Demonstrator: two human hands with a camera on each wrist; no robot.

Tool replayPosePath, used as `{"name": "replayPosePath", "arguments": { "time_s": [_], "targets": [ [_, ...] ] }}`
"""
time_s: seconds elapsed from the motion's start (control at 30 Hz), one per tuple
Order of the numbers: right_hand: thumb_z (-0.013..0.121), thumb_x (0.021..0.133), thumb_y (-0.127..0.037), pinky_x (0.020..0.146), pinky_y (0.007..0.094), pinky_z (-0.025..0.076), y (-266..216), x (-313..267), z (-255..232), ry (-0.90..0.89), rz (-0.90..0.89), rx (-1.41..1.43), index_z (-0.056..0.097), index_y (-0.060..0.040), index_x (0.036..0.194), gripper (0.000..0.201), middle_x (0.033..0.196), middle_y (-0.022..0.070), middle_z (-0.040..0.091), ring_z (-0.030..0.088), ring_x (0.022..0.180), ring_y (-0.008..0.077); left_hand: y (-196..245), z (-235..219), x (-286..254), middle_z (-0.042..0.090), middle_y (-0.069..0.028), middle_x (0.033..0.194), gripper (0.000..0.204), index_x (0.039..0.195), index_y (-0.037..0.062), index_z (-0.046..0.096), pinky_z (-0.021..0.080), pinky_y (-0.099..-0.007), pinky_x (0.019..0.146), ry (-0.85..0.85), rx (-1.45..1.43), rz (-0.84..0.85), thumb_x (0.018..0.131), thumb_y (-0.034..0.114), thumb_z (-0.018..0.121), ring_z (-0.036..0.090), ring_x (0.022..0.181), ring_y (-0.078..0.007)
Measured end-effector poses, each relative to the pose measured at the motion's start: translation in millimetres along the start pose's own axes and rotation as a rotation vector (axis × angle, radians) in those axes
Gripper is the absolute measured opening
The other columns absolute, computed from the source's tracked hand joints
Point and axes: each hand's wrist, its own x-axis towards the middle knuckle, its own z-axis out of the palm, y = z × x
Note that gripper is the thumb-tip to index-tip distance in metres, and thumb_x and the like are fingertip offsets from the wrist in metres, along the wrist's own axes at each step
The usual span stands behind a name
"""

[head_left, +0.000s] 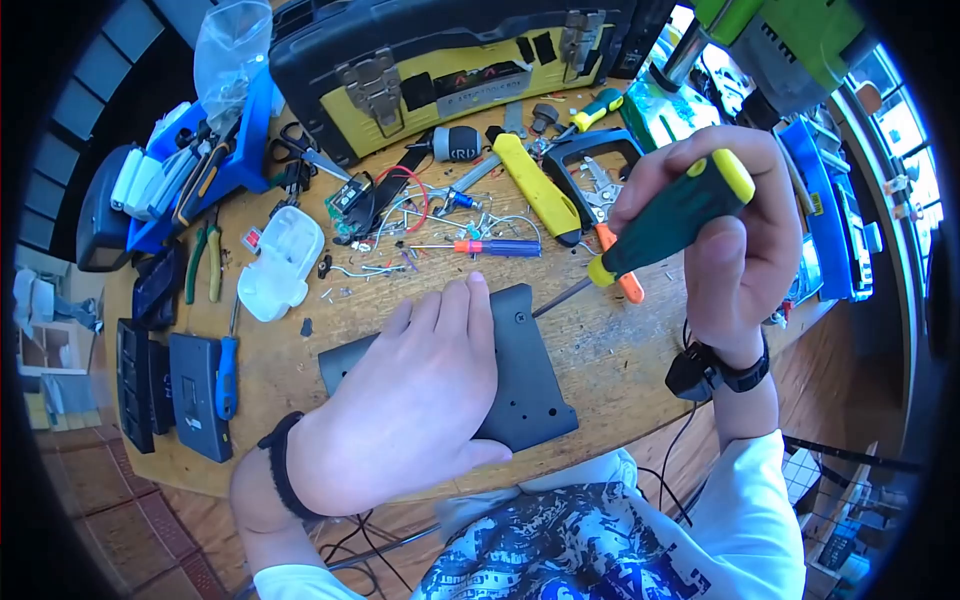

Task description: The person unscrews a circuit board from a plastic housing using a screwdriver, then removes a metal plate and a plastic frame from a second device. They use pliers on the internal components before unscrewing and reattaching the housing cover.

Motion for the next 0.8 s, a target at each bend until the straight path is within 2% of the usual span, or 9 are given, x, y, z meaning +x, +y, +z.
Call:
{"name": "replayPosePath", "arguments": {
  "time_s": [0.17,0.33,0.4,0.53,0.73,0.8],
  "targets": [
    [0.062,0.111,-0.052,0.079,0.0318,0.062,-3,4,14,-0.049,-0.04,-0.025,0.053,0.0034,0.131,0.059,0.1,0.0174,0.072,0.074,0.088,0.0201,-5,12,-4,0.055,-0.0394,0.135,0.127,0.15,-0.0314,0.031,0.048,-0.0476,0.115,0.092,0.066,0.053,0.08,0.056,0.09,0.059,0.128,-0.0486],
    [0.064,0.11,-0.049,0.079,0.0323,0.063,-1,3,20,-0.053,-0.049,-0.039,0.054,0.0042,0.131,0.058,0.101,0.0184,0.072,0.074,0.088,0.021,-8,13,-4,0.056,-0.0386,0.133,0.128,0.15,-0.0326,0.029,0.048,-0.0476,0.115,0.055,0.026,0.053,0.08,0.056,0.089,0.059,0.128,-0.0483],
    [0.065,0.111,-0.046,0.08,0.0326,0.063,-3,5,18,-0.095,-0.076,-0.056,0.054,0.0052,0.131,0.056,0.102,0.019,0.072,0.074,0.089,0.021,-11,19,-4,0.061,-0.0408,0.133,0.119,0.147,-0.034,0.034,0.053,-0.0543,0.112,0.137,0.026,0.096,0.081,0.048,0.091,0.063,0.129,-0.0466],
    [0.065,0.111,-0.043,0.082,0.0335,0.063,-7,10,21,-0.15,-0.099,-0.079,0.053,0.0062,0.132,0.055,0.103,0.0194,0.072,0.075,0.092,0.022,-11,22,-4,0.06,-0.0419,0.136,0.118,0.146,-0.034,0.035,0.053,-0.0547,0.112,0.164,0.033,0.094,0.082,0.048,0.091,0.064,0.128,-0.0462],
    [0.069,0.109,-0.037,0.086,0.0371,0.065,-20,22,19,-0.274,-0.091,-0.075,0.051,0.0073,0.142,0.058,0.108,0.02,0.073,0.077,0.1,0.0257,-11,20,-4,0.06,-0.0412,0.138,0.115,0.143,-0.0336,0.04,0.052,-0.0493,0.111,0.169,0.047,0.092,0.079,0.047,0.092,0.064,0.128,-0.045],
    [0.074,0.105,-0.027,0.088,0.0385,0.065,-30,27,17,-0.34,-0.117,-0.209,0.055,0.007,0.145,0.055,0.115,0.021,0.075,0.078,0.103,0.0281,-11,20,-3,0.062,-0.0383,0.134,0.113,0.14,-0.0333,0.044,0.053,-0.0467,0.109,0.162,-0.009,0.09,0.078,0.046,0.093,0.065,0.126,-0.0434]
  ]
}}
